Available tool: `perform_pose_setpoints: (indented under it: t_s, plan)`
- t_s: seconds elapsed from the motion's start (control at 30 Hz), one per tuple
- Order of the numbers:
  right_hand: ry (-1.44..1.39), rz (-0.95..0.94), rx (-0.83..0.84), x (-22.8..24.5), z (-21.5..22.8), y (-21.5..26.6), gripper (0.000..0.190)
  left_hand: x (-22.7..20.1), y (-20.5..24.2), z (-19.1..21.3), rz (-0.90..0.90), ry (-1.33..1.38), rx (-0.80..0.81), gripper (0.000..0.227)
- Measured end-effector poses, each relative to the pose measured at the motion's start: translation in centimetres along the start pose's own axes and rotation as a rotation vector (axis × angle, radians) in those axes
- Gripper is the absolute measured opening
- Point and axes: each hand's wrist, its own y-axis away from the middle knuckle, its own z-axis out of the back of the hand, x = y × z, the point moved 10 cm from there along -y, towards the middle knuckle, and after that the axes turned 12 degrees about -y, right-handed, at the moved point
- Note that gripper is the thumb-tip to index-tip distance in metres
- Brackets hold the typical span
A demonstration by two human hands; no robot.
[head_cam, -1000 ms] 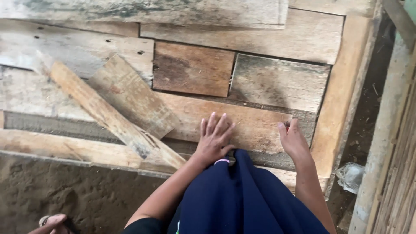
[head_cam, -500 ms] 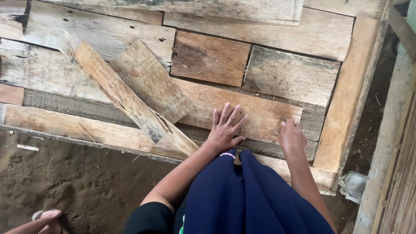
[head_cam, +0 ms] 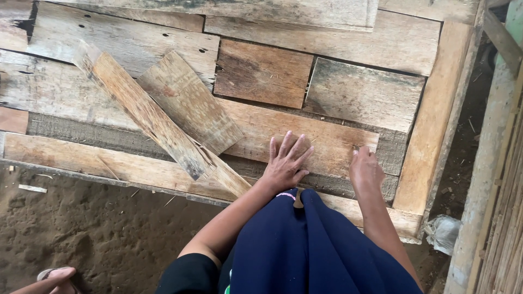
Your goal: The person arranges several wooden planks on a flat surface, using a utility knife to adjust their positions and fit them together. The person repeatedly picks up, places, and shifts the planks to form a pattern.
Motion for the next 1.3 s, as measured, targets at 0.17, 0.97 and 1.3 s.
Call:
perform_pose_setpoints:
  t_s: [0.17, 0.97, 1.3]
  plan:
    - [0.016, 0.012, -0.016, -0.3, -0.4, -0.2, 0.035, -0.2, -0.1, 0.0, 0.005, -0.001, 0.0, 0.074]
    - [-0.074, -0.02, 0.09, 1.8, 3.8, 0.6, 0.043, 13.2, 0.9, 6.1, 0.401, -0.13, -0.354, 0.067]
    - [-0.112, 0.283, 0.159, 15.8, -1.2, 3.7, 0.038, 20.1, 3.1, 5.9, 0.648, -0.011, 0.067, 0.072]
